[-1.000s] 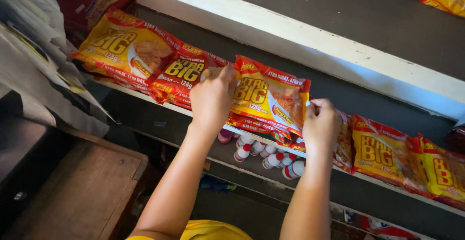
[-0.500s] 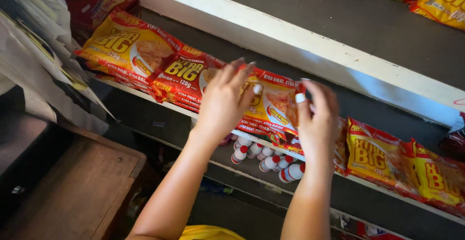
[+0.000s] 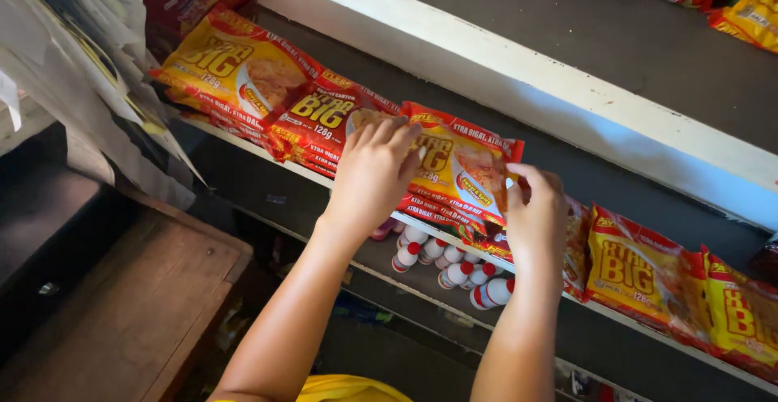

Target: Organizing and restocking packets of instant noodles on a store shelf.

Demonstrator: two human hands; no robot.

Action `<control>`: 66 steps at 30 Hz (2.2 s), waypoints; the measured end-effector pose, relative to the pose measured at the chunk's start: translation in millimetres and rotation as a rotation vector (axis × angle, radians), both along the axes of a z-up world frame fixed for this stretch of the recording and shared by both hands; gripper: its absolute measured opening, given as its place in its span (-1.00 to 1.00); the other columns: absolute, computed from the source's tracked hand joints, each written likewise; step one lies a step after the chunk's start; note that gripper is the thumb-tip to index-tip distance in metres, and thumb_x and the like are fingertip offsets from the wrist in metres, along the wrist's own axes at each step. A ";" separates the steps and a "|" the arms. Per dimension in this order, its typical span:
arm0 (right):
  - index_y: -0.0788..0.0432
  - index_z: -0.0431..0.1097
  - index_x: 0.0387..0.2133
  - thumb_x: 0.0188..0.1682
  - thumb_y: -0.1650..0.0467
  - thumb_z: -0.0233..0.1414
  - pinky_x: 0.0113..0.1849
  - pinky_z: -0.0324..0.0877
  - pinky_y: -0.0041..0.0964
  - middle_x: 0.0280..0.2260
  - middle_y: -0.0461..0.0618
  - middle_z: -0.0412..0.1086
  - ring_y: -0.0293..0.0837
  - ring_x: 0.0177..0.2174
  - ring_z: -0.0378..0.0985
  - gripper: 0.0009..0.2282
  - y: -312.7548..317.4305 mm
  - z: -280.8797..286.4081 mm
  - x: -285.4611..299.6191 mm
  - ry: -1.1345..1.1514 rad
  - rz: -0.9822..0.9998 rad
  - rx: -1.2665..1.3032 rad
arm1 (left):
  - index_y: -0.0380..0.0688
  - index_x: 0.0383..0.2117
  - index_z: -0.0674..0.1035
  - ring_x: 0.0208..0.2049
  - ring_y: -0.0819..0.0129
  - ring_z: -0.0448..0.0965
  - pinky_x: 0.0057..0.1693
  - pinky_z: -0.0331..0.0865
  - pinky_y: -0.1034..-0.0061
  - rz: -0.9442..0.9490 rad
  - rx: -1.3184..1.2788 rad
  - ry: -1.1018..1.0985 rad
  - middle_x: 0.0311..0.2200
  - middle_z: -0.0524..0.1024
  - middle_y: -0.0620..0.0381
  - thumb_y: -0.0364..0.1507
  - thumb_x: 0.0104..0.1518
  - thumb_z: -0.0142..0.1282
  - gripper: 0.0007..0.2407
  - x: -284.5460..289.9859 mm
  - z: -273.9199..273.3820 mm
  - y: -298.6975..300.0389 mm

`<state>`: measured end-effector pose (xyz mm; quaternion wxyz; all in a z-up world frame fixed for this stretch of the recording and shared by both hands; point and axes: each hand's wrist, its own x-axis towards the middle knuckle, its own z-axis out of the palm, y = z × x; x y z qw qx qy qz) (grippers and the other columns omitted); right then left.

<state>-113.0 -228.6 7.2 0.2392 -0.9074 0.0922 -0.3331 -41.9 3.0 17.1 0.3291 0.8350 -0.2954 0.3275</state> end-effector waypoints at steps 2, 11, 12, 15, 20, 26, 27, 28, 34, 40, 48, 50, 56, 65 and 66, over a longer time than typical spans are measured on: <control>0.18 0.51 -0.11 0.00 0.52 0.08 -0.13 0.41 -0.07 -0.18 0.20 0.43 0.11 -0.20 0.54 -0.80 5.5 7.8 -3.1 -0.010 -0.022 0.035 | -0.19 -0.05 0.56 -0.06 0.04 0.52 0.11 0.35 0.17 0.000 -0.045 -0.026 -0.12 0.57 -0.03 -0.44 0.16 0.15 -0.75 -4.3 4.7 1.8; 0.14 0.53 -0.14 0.05 0.49 0.09 -0.37 0.42 -0.33 -0.42 0.03 0.54 -0.23 -0.46 0.55 -0.84 41.1 92.4 -43.9 0.020 0.095 0.236 | -0.22 -0.06 0.55 -0.25 0.09 0.57 -0.09 0.38 0.27 -0.153 -0.221 -0.183 -0.31 0.53 0.03 -0.60 0.13 0.13 -0.76 -42.0 67.3 26.1; 0.17 0.52 -0.16 0.03 0.51 0.11 -0.39 0.42 -0.40 -0.42 -0.04 0.55 -0.31 -0.46 0.55 -0.85 46.7 103.5 -49.6 -0.076 0.196 0.196 | -0.25 -0.06 0.53 -0.24 0.10 0.58 -0.08 0.40 0.30 -0.204 -0.254 -0.288 -0.26 0.55 0.03 -0.62 0.12 0.12 -0.75 -47.1 77.6 30.6; 0.22 0.53 -0.18 0.00 0.55 0.08 -0.38 0.39 -0.41 -0.33 -0.06 0.55 -0.29 -0.46 0.51 -0.84 62.4 154.7 -69.3 -0.164 0.310 0.017 | -0.27 -0.04 0.51 -0.26 0.13 0.60 -0.10 0.40 0.32 -0.265 -0.267 -0.431 -0.22 0.57 0.02 -0.64 0.13 0.10 -0.74 -49.8 118.1 47.4; 0.21 0.54 -0.21 0.06 0.50 0.08 -0.39 0.39 -0.40 -0.38 -0.04 0.57 -0.29 -0.43 0.56 -0.90 58.1 239.6 -55.0 -0.243 0.299 -0.133 | -0.16 -0.07 0.52 -0.38 0.21 0.59 -0.20 0.38 0.33 -0.226 -0.204 -0.585 -0.37 0.54 0.12 -0.61 0.18 0.14 -0.79 -12.1 193.8 63.8; 0.23 0.54 -0.23 0.07 0.40 0.11 -0.30 0.45 -0.10 -0.36 0.15 0.55 0.05 -0.38 0.61 -0.87 13.0 313.9 44.0 -0.299 0.135 -0.426 | -0.16 -0.08 0.47 -0.39 0.12 0.63 -0.27 0.43 0.24 -0.118 -0.088 -0.607 -0.41 0.59 0.10 -0.53 0.25 0.12 -0.84 84.7 272.7 60.0; 0.22 0.57 -0.26 0.03 0.38 0.12 -0.27 0.45 0.02 -0.35 0.21 0.55 0.20 -0.36 0.58 -0.85 2.4 324.0 64.7 -0.291 0.051 -0.511 | -0.16 -0.11 0.47 -0.41 0.08 0.63 -0.30 0.43 0.19 -0.072 -0.060 -0.583 -0.44 0.60 0.08 -0.49 0.23 0.12 -0.83 102.7 283.8 57.6; 0.22 0.57 -0.26 0.03 0.38 0.12 -0.27 0.45 0.02 -0.35 0.21 0.55 0.20 -0.36 0.58 -0.85 -2.0 330.4 79.3 -0.310 0.043 -0.520 | -0.16 -0.11 0.47 -0.41 0.08 0.63 -0.30 0.43 0.19 -0.075 -0.068 -0.603 -0.44 0.60 0.08 -0.49 0.23 0.12 -0.83 122.0 289.5 53.2; 0.21 0.57 -0.37 -0.12 0.35 0.14 -0.22 0.52 -0.07 -0.46 0.18 0.56 0.05 -0.41 0.66 -0.82 -62.6 339.8 192.6 -0.029 -0.042 -0.276 | -0.07 -0.23 0.60 -0.27 -0.06 0.66 -0.13 0.51 0.12 0.167 0.051 -0.259 -0.32 0.63 -0.09 -0.31 0.18 0.10 -0.84 221.0 299.5 22.5; 0.29 0.58 -0.46 -0.04 0.32 0.13 -0.46 0.45 -0.17 -0.53 0.13 0.57 -0.08 -0.57 0.58 -0.77 -108.1 301.0 262.9 0.258 -0.008 -0.081 | -0.19 -0.12 0.61 -0.05 -0.07 0.61 0.00 0.49 0.12 0.149 0.132 0.095 -0.08 0.58 -0.17 -0.21 0.12 0.18 -0.67 272.0 278.7 -10.0; 0.35 0.53 -0.50 -0.12 0.48 0.10 -0.48 0.48 -0.28 -0.58 0.07 0.56 -0.19 -0.58 0.60 -0.89 -145.4 258.7 299.6 0.162 0.198 0.022 | -0.18 -0.09 0.63 0.00 -0.09 0.61 0.03 0.51 0.10 0.082 0.262 0.208 -0.04 0.59 -0.17 -0.40 0.08 0.12 -0.73 314.3 242.4 -41.1; 0.32 0.54 -0.49 -0.10 0.48 0.10 -0.46 0.47 -0.27 -0.56 0.05 0.56 -0.20 -0.57 0.60 -0.90 -116.5 273.6 274.8 0.140 0.152 -0.026 | -0.18 -0.11 0.63 -0.02 -0.10 0.62 0.01 0.51 0.09 0.079 0.215 0.174 -0.06 0.59 -0.18 -0.41 0.10 0.08 -0.75 303.7 245.8 -37.1; 0.20 0.57 -0.38 -0.05 0.45 0.13 -0.39 0.43 -0.26 -0.50 0.04 0.55 -0.21 -0.50 0.58 -0.93 -63.3 303.3 196.4 -0.047 0.076 -0.170 | -0.26 -0.20 0.54 -0.16 -0.26 0.60 -0.06 0.49 0.02 0.039 -0.045 -0.056 -0.25 0.59 -0.31 -0.36 0.14 0.12 -0.78 260.7 255.8 -17.3; 0.24 0.41 -0.17 0.25 0.48 0.11 -0.31 0.36 -0.37 -0.33 -0.14 0.42 -0.34 -0.37 0.43 -0.95 -47.1 296.8 44.7 -0.550 0.340 -0.059 | -0.20 0.01 0.29 -0.17 -0.10 0.71 -0.08 0.56 0.25 -0.446 -0.562 -0.303 -0.26 0.66 -0.17 -0.55 0.33 0.06 -0.77 121.6 239.9 -20.6; 0.25 0.38 -0.13 0.31 0.48 0.12 -0.23 0.32 -0.38 -0.30 -0.15 0.37 -0.34 -0.33 0.37 -0.93 -49.4 292.8 25.8 -0.647 0.329 -0.110 | -0.17 0.10 0.29 -0.12 -0.01 0.75 -0.05 0.60 0.33 -0.513 -0.583 -0.345 -0.19 0.69 -0.12 -0.60 0.32 0.04 -0.72 100.8 238.2 -21.8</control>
